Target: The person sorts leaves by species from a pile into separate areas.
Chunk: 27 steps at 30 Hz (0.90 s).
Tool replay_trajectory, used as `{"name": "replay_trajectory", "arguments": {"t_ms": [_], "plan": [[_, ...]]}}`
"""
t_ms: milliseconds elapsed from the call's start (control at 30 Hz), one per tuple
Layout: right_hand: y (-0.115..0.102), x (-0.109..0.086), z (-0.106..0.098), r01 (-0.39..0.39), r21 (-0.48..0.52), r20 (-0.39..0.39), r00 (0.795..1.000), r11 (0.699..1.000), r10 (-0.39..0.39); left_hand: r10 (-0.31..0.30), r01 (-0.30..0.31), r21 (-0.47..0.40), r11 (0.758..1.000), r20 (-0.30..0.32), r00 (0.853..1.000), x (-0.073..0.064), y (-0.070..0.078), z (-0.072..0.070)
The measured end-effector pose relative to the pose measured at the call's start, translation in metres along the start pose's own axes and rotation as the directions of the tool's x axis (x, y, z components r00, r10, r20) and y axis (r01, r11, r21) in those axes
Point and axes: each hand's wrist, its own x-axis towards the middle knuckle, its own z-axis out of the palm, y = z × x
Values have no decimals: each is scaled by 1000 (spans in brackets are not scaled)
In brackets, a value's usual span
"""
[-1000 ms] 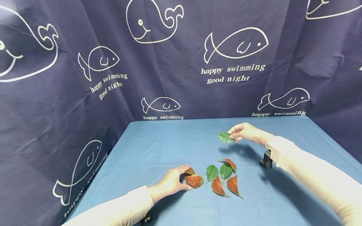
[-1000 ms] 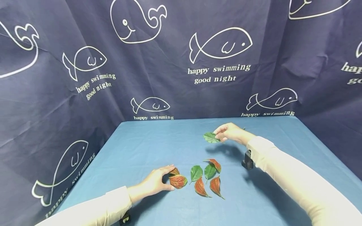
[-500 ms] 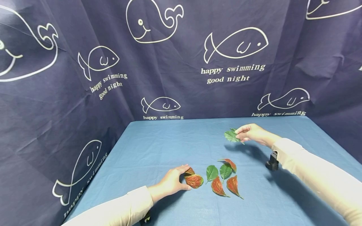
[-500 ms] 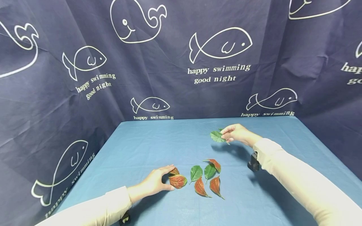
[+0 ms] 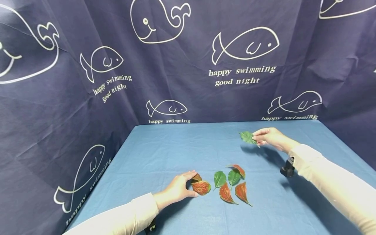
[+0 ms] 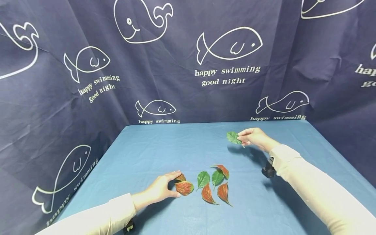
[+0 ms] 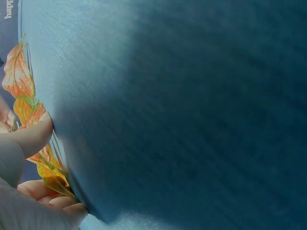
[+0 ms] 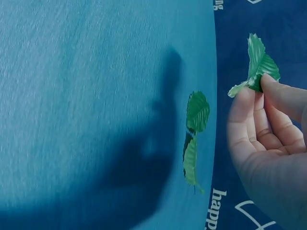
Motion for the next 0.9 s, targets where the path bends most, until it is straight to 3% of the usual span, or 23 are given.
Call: {"name": "replay_trajectory", "arguments": {"t_ms": [233, 667, 900], "plan": [[6, -6, -9, -4, -68, -58, 998, 998, 0, -3, 3, 14, 1000, 0, 1000, -1, 2, -1], [23, -9, -23, 3, -85, -102, 995, 996, -12, -2, 2, 5, 1000, -2, 1000, -2, 5, -3], [35, -13, -31, -60, -70, -103, 993, 996, 53, 2, -2, 2, 1000, -2, 1000, -3, 5, -3]]}}
